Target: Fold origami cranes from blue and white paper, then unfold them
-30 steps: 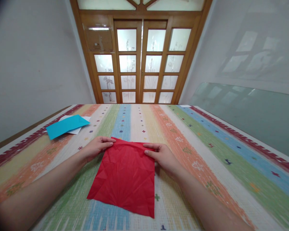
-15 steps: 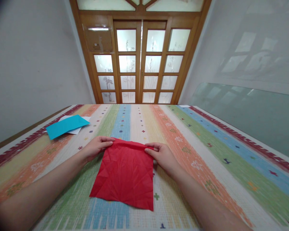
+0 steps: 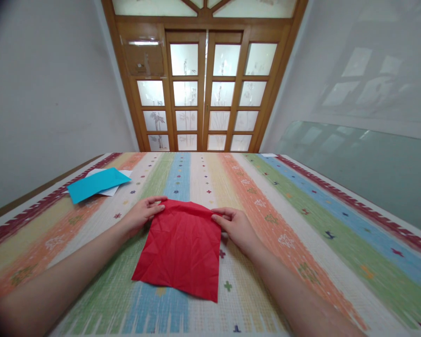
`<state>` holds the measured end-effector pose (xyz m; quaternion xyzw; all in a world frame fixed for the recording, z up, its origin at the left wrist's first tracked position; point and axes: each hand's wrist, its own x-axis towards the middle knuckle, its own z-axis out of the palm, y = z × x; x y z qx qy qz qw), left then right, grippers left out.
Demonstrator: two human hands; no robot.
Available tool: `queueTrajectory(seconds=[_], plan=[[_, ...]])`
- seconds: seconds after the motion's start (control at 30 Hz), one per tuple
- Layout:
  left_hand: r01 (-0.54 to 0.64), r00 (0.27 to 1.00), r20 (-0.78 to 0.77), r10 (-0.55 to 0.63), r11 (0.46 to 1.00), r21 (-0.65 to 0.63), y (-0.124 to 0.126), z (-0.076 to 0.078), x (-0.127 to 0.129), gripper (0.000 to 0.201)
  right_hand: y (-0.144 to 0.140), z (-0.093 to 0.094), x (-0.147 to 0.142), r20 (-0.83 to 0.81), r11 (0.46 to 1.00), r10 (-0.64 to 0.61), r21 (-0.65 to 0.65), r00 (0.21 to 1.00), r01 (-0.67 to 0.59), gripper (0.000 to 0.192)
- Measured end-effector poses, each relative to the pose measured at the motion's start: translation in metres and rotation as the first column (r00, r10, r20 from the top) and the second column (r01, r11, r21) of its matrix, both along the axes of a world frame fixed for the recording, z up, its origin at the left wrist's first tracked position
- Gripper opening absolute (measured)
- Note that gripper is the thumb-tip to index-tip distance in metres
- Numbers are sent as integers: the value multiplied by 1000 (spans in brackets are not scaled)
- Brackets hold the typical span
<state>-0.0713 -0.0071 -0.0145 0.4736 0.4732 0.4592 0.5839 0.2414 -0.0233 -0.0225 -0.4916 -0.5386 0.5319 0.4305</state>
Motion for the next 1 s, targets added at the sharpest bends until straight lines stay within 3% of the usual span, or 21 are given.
queueTrajectory(seconds=[0.13, 0.23, 0.43, 0.63, 0.77, 0.9, 1.0], plan=[[30, 997, 68, -28, 999, -25, -2, -3, 2, 96, 0, -2, -3, -44, 1000, 0, 14, 999, 1, 55], [28, 995, 96, -25, 999, -30, -2, -5, 3, 103, 0, -2, -4, -105, 998, -31, 54, 994, 37, 68], [-112, 991, 72, 111, 994, 2, -3, -3, 5, 97, 1, -1, -4, -215, 990, -118, 45, 969, 130, 79], [-269, 963, 19, 268, 960, 79, 6, 26, -11, 75, 4, -4, 1, -185, 995, -82, 45, 979, 92, 80], [-470, 877, -22, 480, 868, 159, 24, 48, -47, 66, 4, -5, 1, -180, 994, -90, 40, 980, 98, 80], [-665, 715, -107, 691, 719, 200, 39, 73, -102, 60, 3, -8, 0, -160, 995, -63, 67, 985, 75, 77], [-721, 631, -177, 755, 655, 224, 37, 93, -144, 57, 2, -8, -2, -142, 995, -58, 77, 988, 69, 74]])
